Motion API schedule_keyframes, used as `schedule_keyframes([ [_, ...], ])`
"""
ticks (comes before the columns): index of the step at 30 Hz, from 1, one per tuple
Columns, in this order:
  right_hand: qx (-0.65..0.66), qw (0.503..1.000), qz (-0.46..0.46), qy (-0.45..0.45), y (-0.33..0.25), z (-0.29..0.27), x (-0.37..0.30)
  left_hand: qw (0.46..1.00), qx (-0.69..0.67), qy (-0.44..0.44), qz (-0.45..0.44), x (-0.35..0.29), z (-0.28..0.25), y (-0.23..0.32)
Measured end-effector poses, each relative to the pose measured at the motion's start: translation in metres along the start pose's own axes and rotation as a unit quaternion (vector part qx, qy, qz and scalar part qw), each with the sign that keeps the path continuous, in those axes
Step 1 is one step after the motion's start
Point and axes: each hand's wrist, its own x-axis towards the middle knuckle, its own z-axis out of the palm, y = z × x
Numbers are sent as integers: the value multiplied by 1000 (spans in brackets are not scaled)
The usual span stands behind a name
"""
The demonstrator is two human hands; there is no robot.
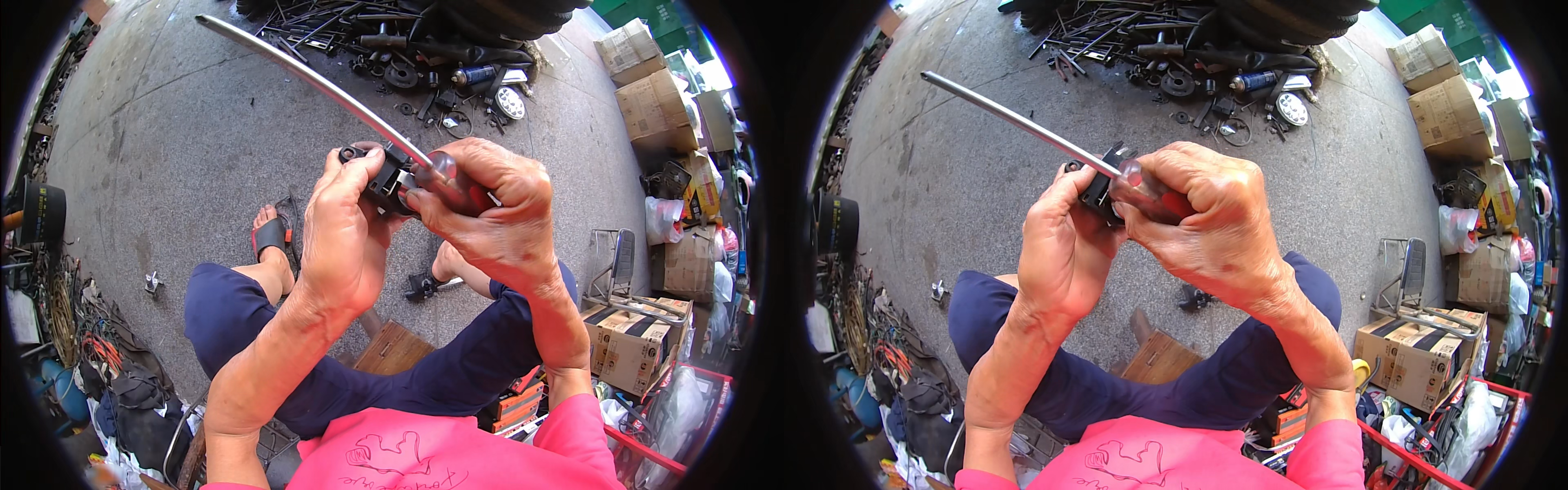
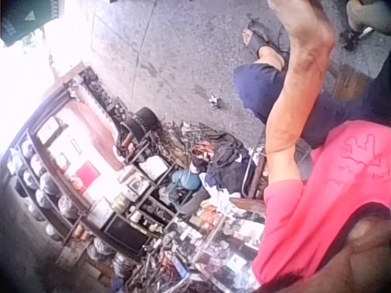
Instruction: The person assembles a small mechanical part by hand, inserting a spring and a metal plate into a housing. They then use a screwdriver to tighten a screw and secure the components together.
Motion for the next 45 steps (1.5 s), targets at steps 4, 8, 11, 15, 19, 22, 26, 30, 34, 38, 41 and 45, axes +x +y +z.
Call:
schedule_keyframes([
  [4, 5, 1000, 11, -19, -4, -1, 0, 998, 41, -25, 45, -3, 2, 3],
  [8, 43, 999, -4, -10, -3, 7, 0, 993, 52, -45, 97, -5, 5, 5],
  [11, 33, 999, -18, 0, -1, 9, -1, 994, 40, -57, 84, -4, 4, 7],
  [15, 16, 998, -16, 54, -4, 11, -1, 994, 43, -73, 69, -9, 14, 11],
  [19, 24, 996, 24, 83, -11, 13, -1, 994, 47, -65, 79, -10, 14, 11],
  [22, 24, 994, -37, 102, -6, 17, -2, 989, 57, -100, 88, -11, 17, 13],
  [26, 41, 997, 0, 61, -6, 18, -1, 991, 45, -83, 93, -4, -2, 8],
  [30, 234, 942, 236, 47, -14, 0, 7, 995, 24, -88, 44, 0, -3, 10],
  [34, 276, 904, 298, 135, -11, -15, 9, 999, 11, -30, 40, 6, 13, 17],
  [38, 284, 899, 322, 89, -9, -17, 8, 998, -42, -39, -2, 4, 13, 16],
  [41, 232, 912, 337, 4, -12, -14, 8, 996, -72, -47, -34, 4, 5, 19],
  [45, 268, 910, 315, -11, -14, -9, 6, 986, -123, -63, -92, 7, 3, 18],
])
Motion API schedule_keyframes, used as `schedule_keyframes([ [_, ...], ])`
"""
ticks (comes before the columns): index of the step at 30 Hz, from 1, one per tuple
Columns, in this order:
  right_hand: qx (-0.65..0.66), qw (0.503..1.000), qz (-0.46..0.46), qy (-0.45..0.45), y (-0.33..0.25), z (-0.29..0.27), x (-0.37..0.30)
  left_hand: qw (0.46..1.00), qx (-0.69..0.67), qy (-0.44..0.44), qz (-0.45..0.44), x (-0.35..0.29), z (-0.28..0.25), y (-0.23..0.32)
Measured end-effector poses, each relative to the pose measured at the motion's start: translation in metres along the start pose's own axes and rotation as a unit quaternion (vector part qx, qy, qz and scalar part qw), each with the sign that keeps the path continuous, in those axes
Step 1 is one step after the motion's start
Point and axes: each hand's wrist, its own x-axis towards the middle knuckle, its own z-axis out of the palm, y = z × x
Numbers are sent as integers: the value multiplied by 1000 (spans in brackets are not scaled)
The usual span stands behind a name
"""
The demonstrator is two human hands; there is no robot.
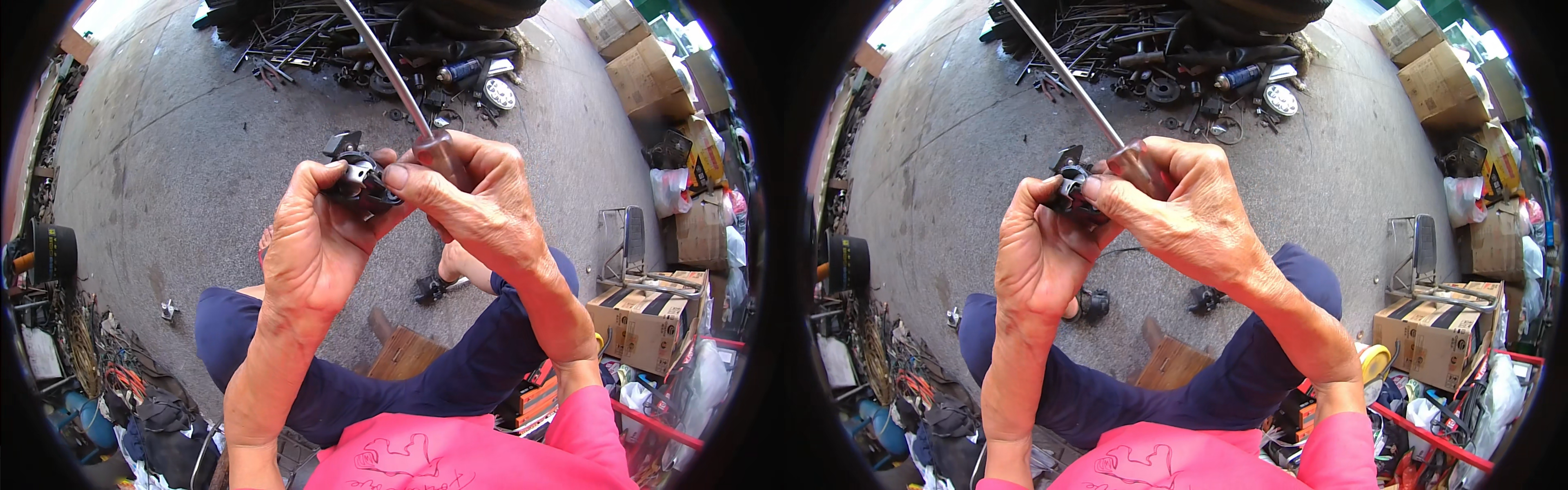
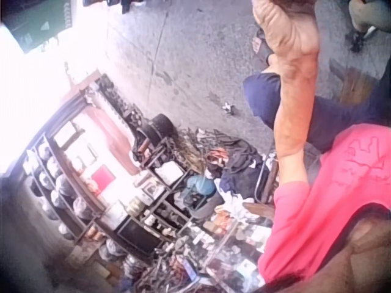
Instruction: The person assembles a small mechanical part by hand, inserting a spring and a metal plate into a housing. They then use a screwdriver to tighten a screw and secure the components together.
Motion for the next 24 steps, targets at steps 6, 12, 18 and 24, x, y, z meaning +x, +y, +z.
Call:
schedule_keyframes([
  [6, -44, 998, -42, 19, -2, 4, -6, 1000, 8, 4, 7, 2, -5, 1],
  [12, -163, 942, -284, 70, 15, 12, -6, 992, 74, 1, 98, -5, 14, -6],
  [18, -143, 935, -319, 64, 14, 10, -6, 973, 162, -9, 165, -8, 24, -7],
  [24, -201, 924, -323, 45, 10, 6, -7, 951, 218, -7, 217, -9, 21, -9],
])
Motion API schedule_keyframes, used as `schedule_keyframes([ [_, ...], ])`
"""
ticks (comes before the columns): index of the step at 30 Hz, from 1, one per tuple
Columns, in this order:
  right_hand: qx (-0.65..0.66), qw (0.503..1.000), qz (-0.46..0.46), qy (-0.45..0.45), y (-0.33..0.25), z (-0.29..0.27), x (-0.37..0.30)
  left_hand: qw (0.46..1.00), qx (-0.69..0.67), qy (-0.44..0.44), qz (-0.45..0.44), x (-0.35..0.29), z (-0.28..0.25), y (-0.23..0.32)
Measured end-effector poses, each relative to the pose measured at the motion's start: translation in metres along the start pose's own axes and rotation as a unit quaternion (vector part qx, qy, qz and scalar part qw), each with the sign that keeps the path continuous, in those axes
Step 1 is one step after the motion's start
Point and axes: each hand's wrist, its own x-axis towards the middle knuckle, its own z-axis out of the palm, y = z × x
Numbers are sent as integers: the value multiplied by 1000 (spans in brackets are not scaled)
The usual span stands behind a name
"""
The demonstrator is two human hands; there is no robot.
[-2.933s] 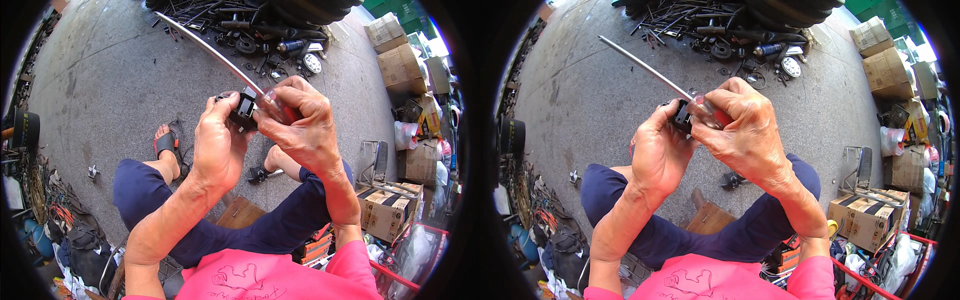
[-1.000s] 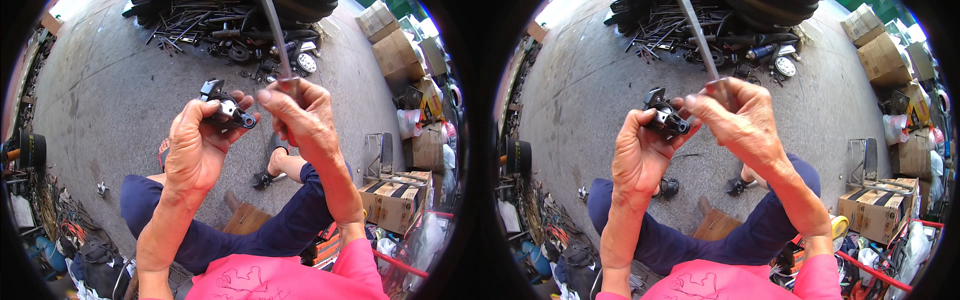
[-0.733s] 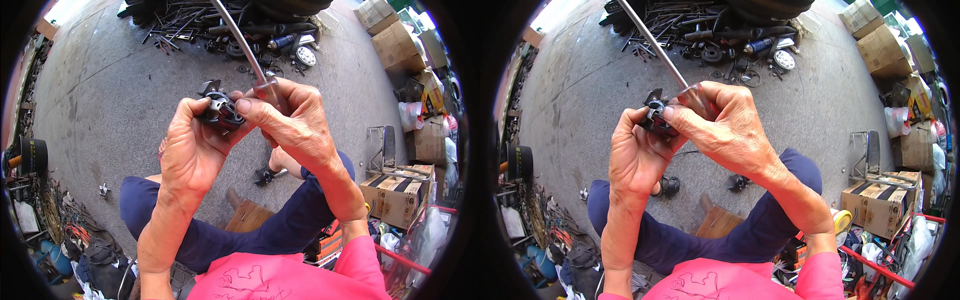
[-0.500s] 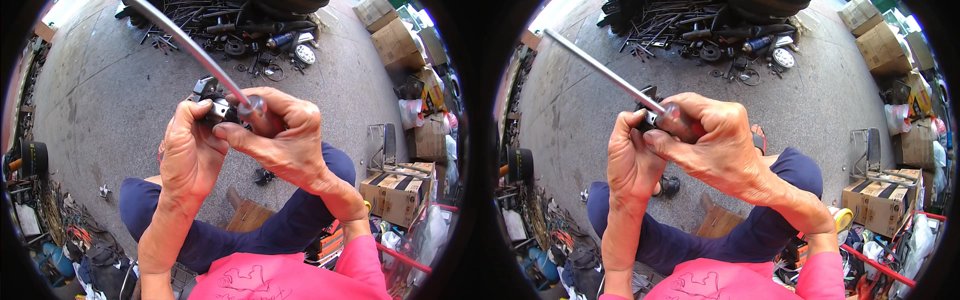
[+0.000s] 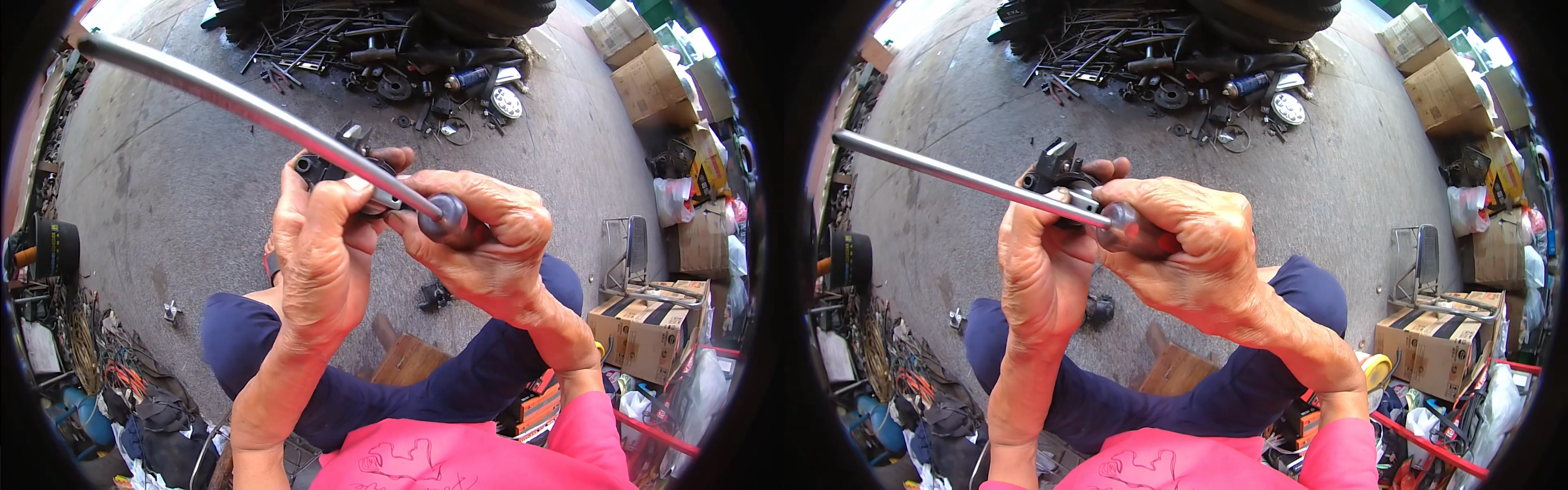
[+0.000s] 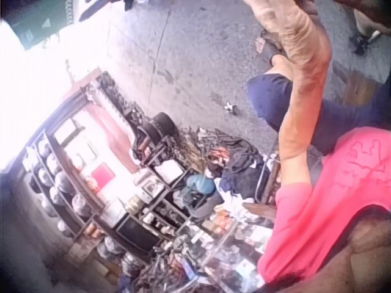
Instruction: The person assembles a small mechanical part by hand, inserting a spring and a metal plate into a housing. They then use a screwdriver to tighten a screw and secure the components together.
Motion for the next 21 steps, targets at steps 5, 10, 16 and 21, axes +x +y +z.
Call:
schedule_keyframes([
  [5, -50, 998, -10, -23, 1, -1, 2, 997, 67, 8, 37, 1, -3, -3],
  [10, -18, 1000, 17, -1, 1, 2, -1, 999, 36, 0, 4, -1, -4, -3],
  [16, -3, 997, 73, -8, -5, -3, -3, 995, 86, -43, 25, -4, 0, -2],
  [21, -22, 1000, -10, -6, 4, -1, -5, 995, 69, -58, 30, -5, -3, -4],
])
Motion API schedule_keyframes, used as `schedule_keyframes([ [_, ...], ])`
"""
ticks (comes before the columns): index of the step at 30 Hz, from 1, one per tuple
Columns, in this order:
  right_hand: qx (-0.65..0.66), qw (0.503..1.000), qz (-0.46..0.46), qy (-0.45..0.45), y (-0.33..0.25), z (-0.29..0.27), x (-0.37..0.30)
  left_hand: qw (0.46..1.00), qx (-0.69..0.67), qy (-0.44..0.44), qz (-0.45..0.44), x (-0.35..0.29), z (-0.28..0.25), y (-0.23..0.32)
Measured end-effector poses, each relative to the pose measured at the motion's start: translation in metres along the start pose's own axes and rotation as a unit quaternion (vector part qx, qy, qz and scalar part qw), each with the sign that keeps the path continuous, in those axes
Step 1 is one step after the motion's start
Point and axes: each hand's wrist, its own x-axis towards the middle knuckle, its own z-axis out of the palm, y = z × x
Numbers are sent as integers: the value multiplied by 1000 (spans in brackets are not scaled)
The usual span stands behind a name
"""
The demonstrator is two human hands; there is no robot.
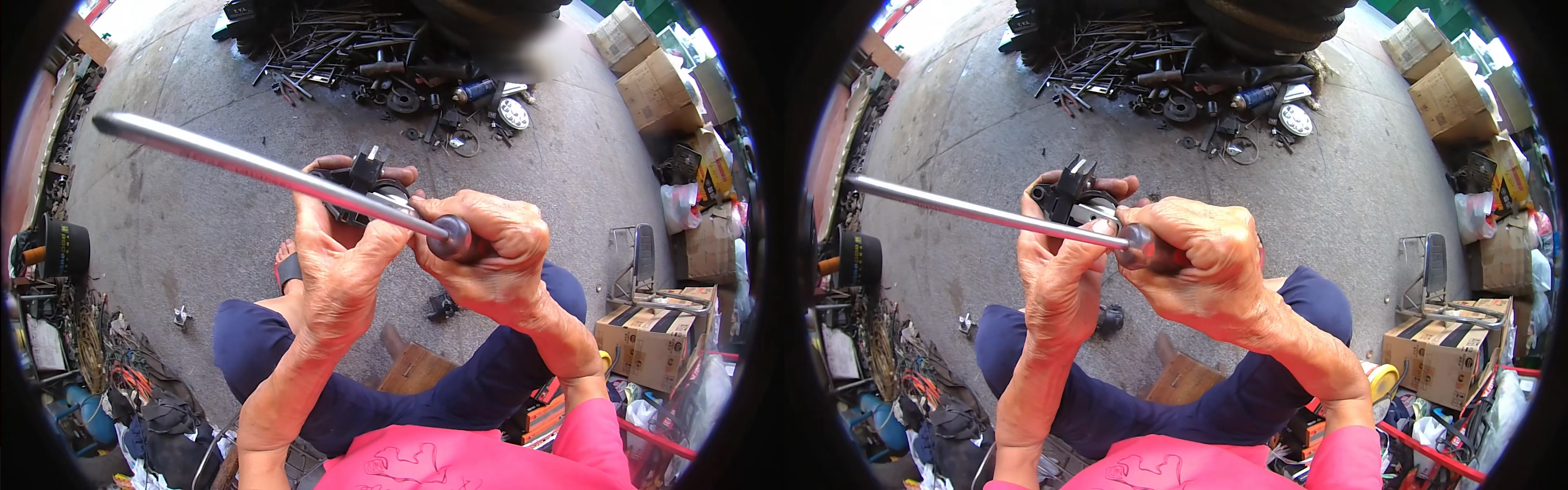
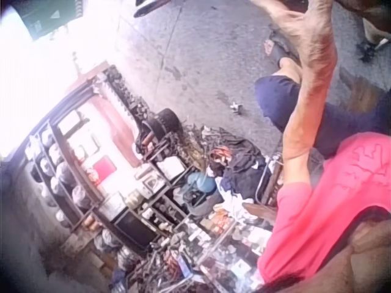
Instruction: The person assembles a small mechanical part by hand, inserting a spring and a metal plate into a housing. They then use a screwdriver to tighten a screw and secure the components together.
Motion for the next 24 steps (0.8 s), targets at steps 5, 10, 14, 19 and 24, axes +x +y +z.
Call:
schedule_keyframes([
  [5, 7, 998, -56, -36, 7, -5, 6, 999, -7, 32, -21, 0, 2, 2],
  [10, 35, 997, 36, -53, -1, -9, 8, 999, -8, 35, -24, 2, -1, 2],
  [14, -25, 995, -64, -69, 4, -5, 10, 997, -49, 52, -29, 0, -1, 0],
  [19, -21, 995, -77, -55, 5, -1, 11, 996, -75, 40, -27, -3, -5, 2],
  [24, 14, 995, -87, -42, 15, 1, 8, 999, -37, -5, -9, -6, -3, 8],
])
